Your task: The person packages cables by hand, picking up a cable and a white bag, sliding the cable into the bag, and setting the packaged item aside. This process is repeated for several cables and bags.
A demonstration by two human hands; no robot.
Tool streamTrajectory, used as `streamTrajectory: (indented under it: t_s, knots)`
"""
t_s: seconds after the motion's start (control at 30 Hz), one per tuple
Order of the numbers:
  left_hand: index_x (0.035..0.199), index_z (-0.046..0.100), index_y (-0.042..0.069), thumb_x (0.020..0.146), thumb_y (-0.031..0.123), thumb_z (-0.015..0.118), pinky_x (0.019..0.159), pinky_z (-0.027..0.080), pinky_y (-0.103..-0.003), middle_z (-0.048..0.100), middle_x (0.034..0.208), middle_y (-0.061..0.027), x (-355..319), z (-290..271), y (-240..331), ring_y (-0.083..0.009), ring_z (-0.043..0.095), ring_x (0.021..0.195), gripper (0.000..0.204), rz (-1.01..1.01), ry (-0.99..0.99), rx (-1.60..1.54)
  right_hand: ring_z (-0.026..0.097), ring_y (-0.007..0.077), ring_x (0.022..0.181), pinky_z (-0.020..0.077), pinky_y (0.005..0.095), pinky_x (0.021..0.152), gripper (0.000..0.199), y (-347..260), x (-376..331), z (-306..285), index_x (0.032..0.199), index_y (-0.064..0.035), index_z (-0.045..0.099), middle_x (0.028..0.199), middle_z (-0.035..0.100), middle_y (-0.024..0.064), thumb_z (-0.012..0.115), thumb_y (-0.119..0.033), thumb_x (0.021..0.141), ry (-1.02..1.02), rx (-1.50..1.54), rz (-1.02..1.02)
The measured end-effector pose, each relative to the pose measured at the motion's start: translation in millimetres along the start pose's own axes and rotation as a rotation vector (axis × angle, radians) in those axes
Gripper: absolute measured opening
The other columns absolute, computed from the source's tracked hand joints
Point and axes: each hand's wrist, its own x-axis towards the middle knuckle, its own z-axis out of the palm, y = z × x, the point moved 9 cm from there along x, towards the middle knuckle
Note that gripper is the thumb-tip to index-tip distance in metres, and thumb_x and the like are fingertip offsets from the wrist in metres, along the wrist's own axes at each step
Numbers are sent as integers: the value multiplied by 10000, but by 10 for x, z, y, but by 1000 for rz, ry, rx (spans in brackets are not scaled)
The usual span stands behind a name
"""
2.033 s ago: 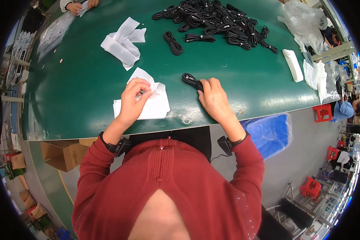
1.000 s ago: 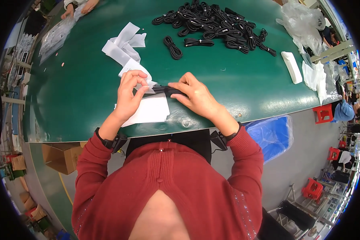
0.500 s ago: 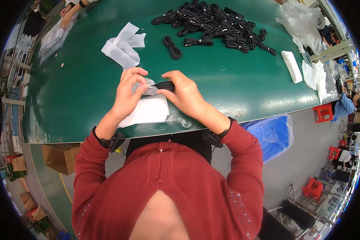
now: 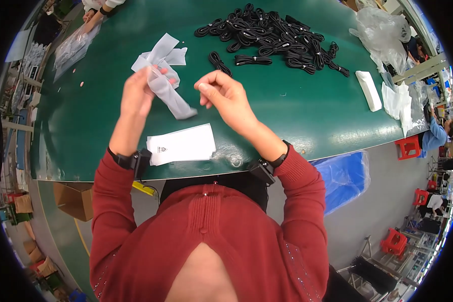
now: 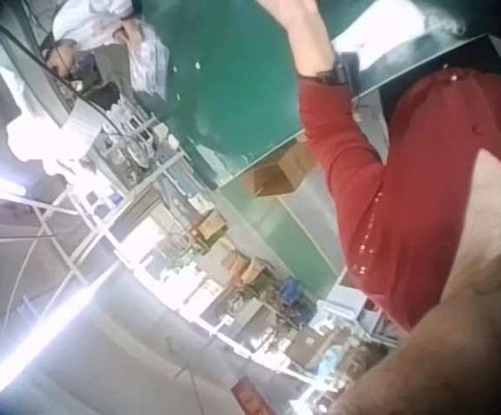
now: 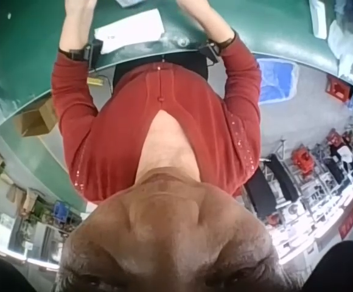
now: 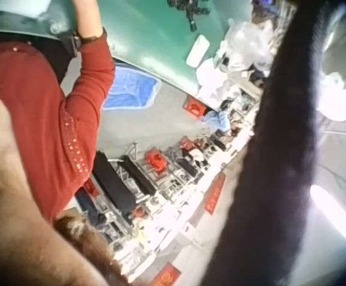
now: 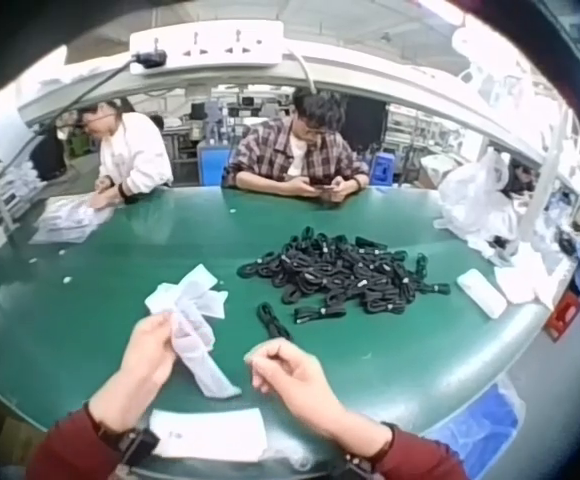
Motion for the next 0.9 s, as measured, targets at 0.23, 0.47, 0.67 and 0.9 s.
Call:
streamTrajectory:
  t_s: [0.23,0.47,0.67,0.9]
  knots:
    - [1333,501,15,926,235,658,988,465,-469,389,1455,-227,-11,-746,384,-367,508,1228,488,538,493,1343,595,176,854,496,291,755,244,-17,67,-600,1119,-69,634,1056,589,86,674,-194,913,156,-964,-135]
    - [1445,396,449,764,279,800,930,484,-531,124,1595,-186,71,-159,-311,-500,380,1274,809,397,-118,1934,460,343,1216,411,491,977,585,-199,410,-1253,1294,-161,572,1335,468,164,775,-391,796,459,-1610,-308]
    - [1448,356,481,854,260,718,958,456,-614,79,1608,-172,950,-571,-277,-543,297,1342,731,354,-101,1927,382,372,1344,344,580,1050,779,-276,896,-1611,1438,-244,449,1460,405,164,763,-497,771,512,-1775,-290]
    - [1500,306,353,924,144,614,958,438,-647,105,1597,-191,1217,-517,229,-517,286,1375,686,299,210,1896,378,345,1359,403,582,1020,688,17,1391,-1709,1480,-286,390,1504,408,54,649,-477,872,251,-1622,-37]
